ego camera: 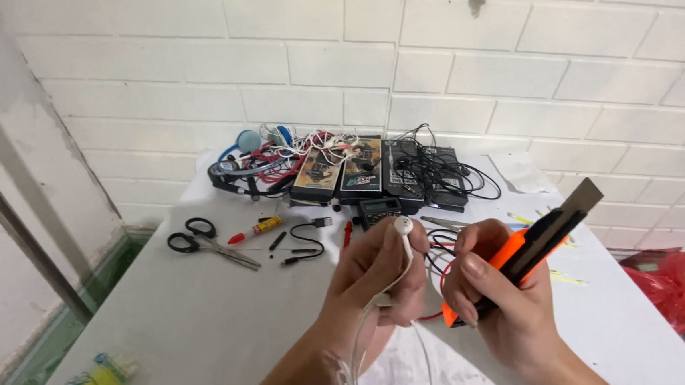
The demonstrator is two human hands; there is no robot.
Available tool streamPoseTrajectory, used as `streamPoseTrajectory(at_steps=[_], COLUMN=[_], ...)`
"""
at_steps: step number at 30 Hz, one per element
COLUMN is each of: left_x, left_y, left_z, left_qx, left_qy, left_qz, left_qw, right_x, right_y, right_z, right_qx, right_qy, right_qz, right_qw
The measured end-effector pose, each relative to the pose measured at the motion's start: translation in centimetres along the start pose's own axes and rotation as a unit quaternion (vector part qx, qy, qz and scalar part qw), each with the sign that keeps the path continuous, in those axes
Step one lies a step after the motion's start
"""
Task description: Testing earphone components using a digital multimeter and a utility knife to check for electrical continuity.
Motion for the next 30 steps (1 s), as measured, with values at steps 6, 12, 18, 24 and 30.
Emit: streamPoseTrajectory(at_steps=[6,12,18,24,30], left_x=[-0.4,-0.9,-1.0,-0.9,-1.4], left_y=[-0.3,0.2,0.9,0.7,0.8], left_z=[0.1,0.0,0.3,0.2,0.6], left_qx=[-0.049,0.068,0.173,0.163,0.162], left_qy=[0.043,0.051,0.118,0.034,-0.034], left_qz=[0.004,-0.266,-0.589,-0.683,-0.732], left_qw=[0.998,0.960,0.781,0.711,0.661], right_x=[0.0,-0.2,2.2,0.8,1.4], right_y=[0.3,-0.2,-0.3,-1.6,-1.7], right_z=[0.4,-0.9,1.6,2.1,3.1], right_qx=[-0.006,0.018,0.013,0.042,0.139], right_qy=[0.010,-0.019,-0.141,-0.171,-0.214], right_qz=[0.010,0.018,-0.024,0.136,0.201], right_qw=[1.000,0.999,0.990,0.975,0.946])
Point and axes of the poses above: each hand's wrist, its own z-axis away from the middle knuckle, its own y-axis out of the back of the hand, x = y × z, the point moved 2 cm from there along -z, towards the middle knuckle, and after that the axes turned 8 degrees about -x, right-handed, at the moved point
